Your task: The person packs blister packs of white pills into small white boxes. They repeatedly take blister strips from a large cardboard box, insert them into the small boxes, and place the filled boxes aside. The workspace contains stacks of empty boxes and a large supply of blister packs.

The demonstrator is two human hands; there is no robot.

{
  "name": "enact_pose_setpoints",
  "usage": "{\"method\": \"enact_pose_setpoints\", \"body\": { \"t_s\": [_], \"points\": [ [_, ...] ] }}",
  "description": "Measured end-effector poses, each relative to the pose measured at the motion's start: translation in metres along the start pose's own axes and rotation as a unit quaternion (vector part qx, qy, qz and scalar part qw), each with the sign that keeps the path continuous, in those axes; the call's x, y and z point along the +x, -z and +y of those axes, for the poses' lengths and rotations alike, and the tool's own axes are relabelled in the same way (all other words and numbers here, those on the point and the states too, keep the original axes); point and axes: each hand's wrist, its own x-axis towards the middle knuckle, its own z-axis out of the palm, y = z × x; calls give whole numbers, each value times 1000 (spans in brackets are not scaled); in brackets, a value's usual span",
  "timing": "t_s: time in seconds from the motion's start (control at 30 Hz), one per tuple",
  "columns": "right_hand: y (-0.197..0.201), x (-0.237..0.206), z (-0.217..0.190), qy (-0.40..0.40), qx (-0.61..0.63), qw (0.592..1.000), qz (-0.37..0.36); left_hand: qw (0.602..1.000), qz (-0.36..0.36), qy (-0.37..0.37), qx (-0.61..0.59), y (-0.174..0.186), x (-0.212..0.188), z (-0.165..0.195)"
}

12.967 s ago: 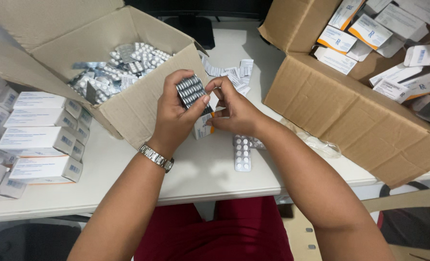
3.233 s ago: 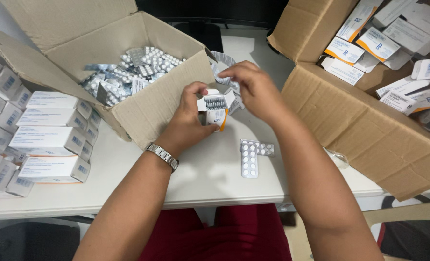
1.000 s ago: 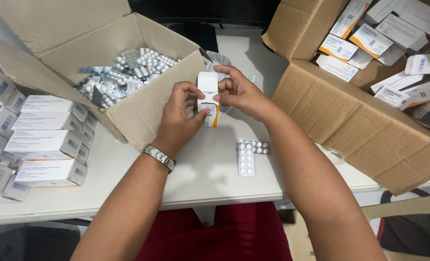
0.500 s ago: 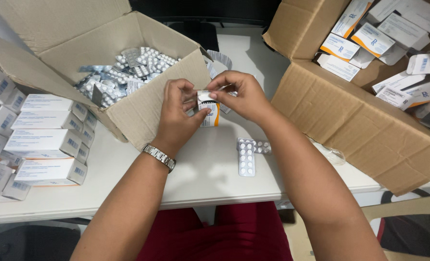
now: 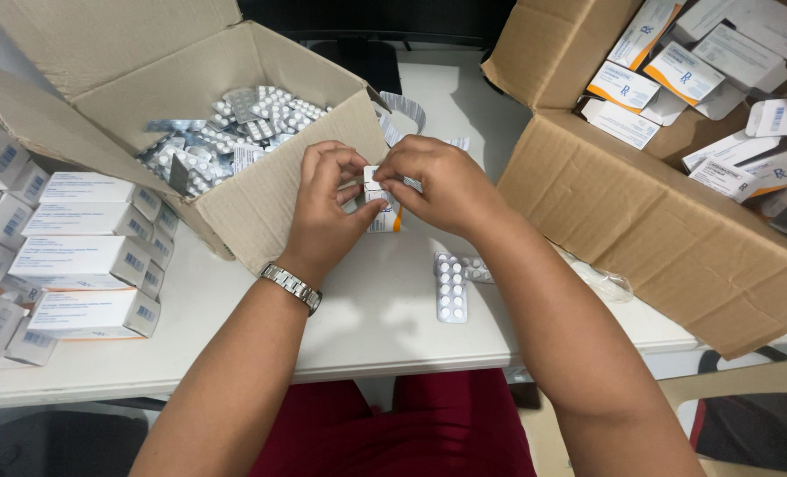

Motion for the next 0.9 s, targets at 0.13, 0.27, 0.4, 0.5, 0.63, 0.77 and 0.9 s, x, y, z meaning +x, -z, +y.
{"method": "enact_pose_setpoints", "body": {
  "t_s": [0.13,0.27,0.4,0.5,0.63,0.77,0.9],
  "points": [
    [-2,0,1,-17,-6,1000,-12,1000,-8,15,-14,1,1,4],
    [1,-2,8,-13,70,997,-20,999,-11,35,-8,4,2,7],
    [2,-2,15,-32,117,992,-36,999,-13,19,-26,5,2,7],
    [1,-2,15,-56,113,991,-40,999,-8,11,-29,5,2,5],
    [3,-1,15,-43,91,993,-53,1000,-15,9,-20,6,2,2],
    [6,-1,12,-24,72,996,-48,1000,-15,13,-10,5,3,0],
    [6,0,14,-84,70,993,-51,1000,-15,1,-2,6,3,-1]
  ]
}}
